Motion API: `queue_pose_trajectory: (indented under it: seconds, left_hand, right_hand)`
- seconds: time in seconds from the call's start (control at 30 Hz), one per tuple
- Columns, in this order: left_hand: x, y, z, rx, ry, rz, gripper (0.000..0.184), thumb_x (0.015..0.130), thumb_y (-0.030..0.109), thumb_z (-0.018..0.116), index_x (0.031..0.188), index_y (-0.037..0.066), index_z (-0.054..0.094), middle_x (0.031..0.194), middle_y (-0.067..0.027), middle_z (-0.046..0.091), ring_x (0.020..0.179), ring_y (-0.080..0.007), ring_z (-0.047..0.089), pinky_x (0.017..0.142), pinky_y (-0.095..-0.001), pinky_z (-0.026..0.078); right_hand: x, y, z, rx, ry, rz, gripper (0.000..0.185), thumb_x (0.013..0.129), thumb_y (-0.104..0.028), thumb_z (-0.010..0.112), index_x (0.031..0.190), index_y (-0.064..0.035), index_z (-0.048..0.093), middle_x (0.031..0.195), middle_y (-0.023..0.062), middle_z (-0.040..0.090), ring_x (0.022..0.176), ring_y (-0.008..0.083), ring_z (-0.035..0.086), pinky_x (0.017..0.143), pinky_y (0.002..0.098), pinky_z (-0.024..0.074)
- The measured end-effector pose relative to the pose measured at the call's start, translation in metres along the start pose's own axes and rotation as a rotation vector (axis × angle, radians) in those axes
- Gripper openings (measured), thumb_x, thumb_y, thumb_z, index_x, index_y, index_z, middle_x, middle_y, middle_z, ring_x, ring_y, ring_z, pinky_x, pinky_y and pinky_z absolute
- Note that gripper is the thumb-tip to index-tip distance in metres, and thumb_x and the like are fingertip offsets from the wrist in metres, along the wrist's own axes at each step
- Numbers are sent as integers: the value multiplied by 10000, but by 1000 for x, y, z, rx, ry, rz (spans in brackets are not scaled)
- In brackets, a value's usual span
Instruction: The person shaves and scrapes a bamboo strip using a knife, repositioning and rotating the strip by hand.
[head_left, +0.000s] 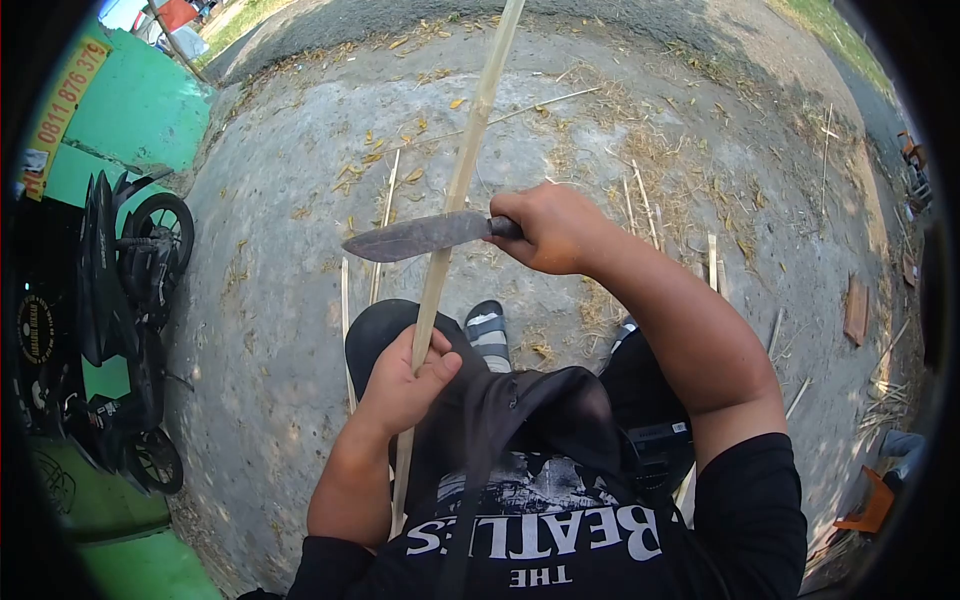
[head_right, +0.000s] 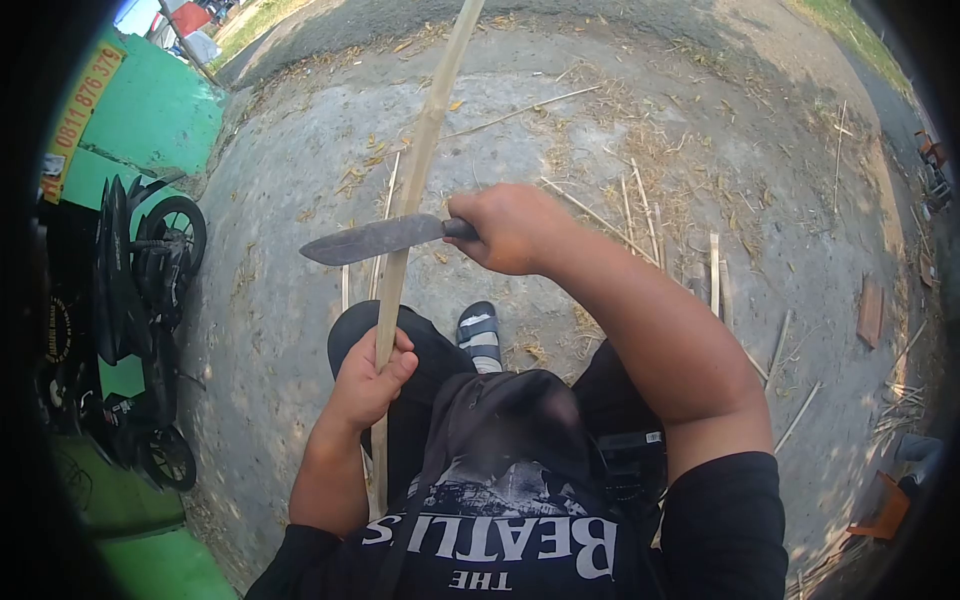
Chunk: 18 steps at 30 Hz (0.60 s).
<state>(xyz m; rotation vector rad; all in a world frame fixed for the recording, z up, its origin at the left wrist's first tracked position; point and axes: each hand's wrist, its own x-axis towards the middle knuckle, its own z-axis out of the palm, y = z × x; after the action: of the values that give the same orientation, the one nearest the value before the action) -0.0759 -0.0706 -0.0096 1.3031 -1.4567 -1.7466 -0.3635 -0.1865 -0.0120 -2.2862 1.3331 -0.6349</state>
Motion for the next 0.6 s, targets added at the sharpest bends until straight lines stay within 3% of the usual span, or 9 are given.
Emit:
queue_pose_trajectory:
  seconds: [0.07,0.27,0.37,0.6]
  left_hand:
    - [11,12,2,74,57,42,233,1015,221,711,1092,64,556,753,67,506,618,-14,453,533,-205,367]
    - [45,16,-6,-83,-117,-228,240,1004,228,728,1061,71,556,745,71,513,609,-8,450,525,-196,362]
    - [48,8,-1,-114,11,-218,234,998,203,730,1080,95,538,714,79,464,515,-17,371,452,-217,297]
    - [53,0,6,11,104,-139,251,965,132,756,1060,76,530,700,104,449,566,2,398,495,-199,307]
  right_hand:
    - [1,-5,-3,-16,-68,50,257,940,-361,690,1004,-112,677,842,171,711,856,415,699,744,533,541]
    - [3,-1,6,-119,-268,216,257,920,-336,680,1012,-100,724,904,179,737,910,398,717,793,530,558]
    - [5,14,22,-27,-205,204,278,937,-352,688,937,-74,693,812,184,713,835,421,702,743,529,544]
    - [7,0,26,-58,-324,225,209,890,-284,679,944,-92,738,883,176,735,886,399,713,772,511,558]
